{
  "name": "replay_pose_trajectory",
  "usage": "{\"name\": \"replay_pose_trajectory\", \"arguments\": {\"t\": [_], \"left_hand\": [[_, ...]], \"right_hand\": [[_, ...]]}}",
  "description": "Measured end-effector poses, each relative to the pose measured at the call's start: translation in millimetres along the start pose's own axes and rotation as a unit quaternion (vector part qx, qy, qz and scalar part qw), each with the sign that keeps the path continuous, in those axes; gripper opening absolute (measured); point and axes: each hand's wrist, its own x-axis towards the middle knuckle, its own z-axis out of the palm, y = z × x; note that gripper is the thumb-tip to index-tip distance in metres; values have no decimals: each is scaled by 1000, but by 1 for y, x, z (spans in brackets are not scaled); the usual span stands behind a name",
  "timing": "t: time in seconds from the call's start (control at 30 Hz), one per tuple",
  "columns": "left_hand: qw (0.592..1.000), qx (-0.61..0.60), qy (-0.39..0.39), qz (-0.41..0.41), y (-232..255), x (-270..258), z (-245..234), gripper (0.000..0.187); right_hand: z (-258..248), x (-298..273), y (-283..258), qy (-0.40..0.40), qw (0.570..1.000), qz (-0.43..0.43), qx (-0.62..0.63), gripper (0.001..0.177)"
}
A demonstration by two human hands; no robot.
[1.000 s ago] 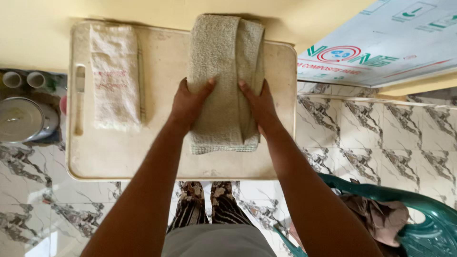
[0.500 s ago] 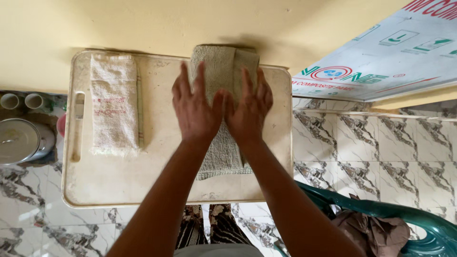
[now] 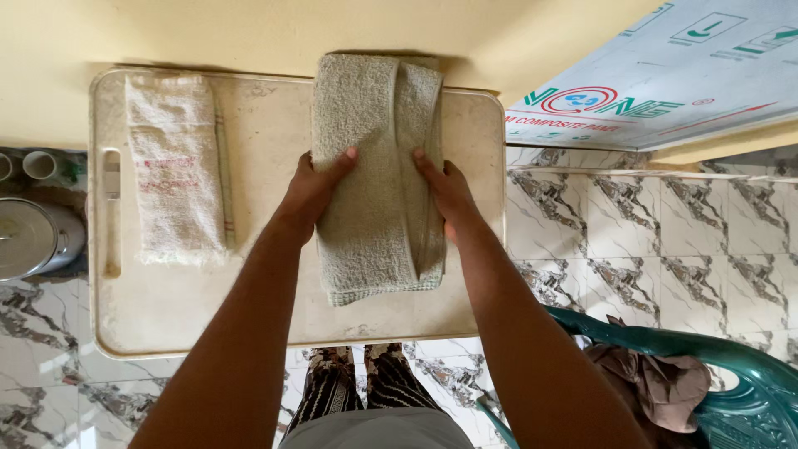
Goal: The person folds several towels one by one on a floral-patterned bedsheet and then places them on a white plastic tray. The towels include a beige towel, a green and white striped towel, and a white towel with red text. The person smooths and folds each towel neatly before stacking them.
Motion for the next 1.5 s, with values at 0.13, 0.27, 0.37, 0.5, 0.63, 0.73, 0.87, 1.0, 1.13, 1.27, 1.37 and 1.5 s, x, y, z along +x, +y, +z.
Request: {"name": "replay_pose_trajectory", "arguments": {"t": [0.13, 0.27, 0.37, 0.5, 0.63, 0.73, 0.87, 1.0, 1.13, 1.27, 1.37, 1.5], "left_hand": [[996, -71, -49, 32, 3, -8, 16, 91], [980, -151, -89, 96, 16, -12, 46, 80], [973, -171, -99, 115, 5, -20, 66, 81], [980, -154, -79, 94, -2, -10, 86, 86], [995, -90, -23, 33, -13, -1, 89, 88], [986, -120, -66, 93, -5, 7, 83, 90], [990, -104, -59, 73, -6, -7, 73, 93], [964, 187, 161, 95, 6, -10, 83, 110], [786, 517, 214, 264, 2, -5, 104, 89], [750, 561, 133, 324, 1, 2, 114, 56], [786, 546, 96, 273, 8, 0, 106, 56], [830, 516, 68, 200, 16, -11, 97, 56]], "right_hand": [[-2, -14, -8, -64, 994, -83, -4, 87], [-30, -15, -50, -38, 988, -135, -63, 90], [-56, -26, -49, 13, 985, -128, -115, 95], [-76, -18, -36, 21, 981, -154, -116, 93], [-76, -3, -8, 41, 989, -112, -85, 96], [-71, 8, -8, 19, 994, -100, -35, 90], [-60, -2, 9, 42, 996, -64, -50, 93], [-51, 0, 0, 187, 911, -227, -290, 105], [-35, -3, 1, 293, 734, -411, -454, 77], [-13, 0, -8, 209, 709, -443, -507, 57], [-6, 6, -16, 184, 723, -407, -527, 54], [-5, -4, -6, 227, 704, -420, -526, 54]]}}
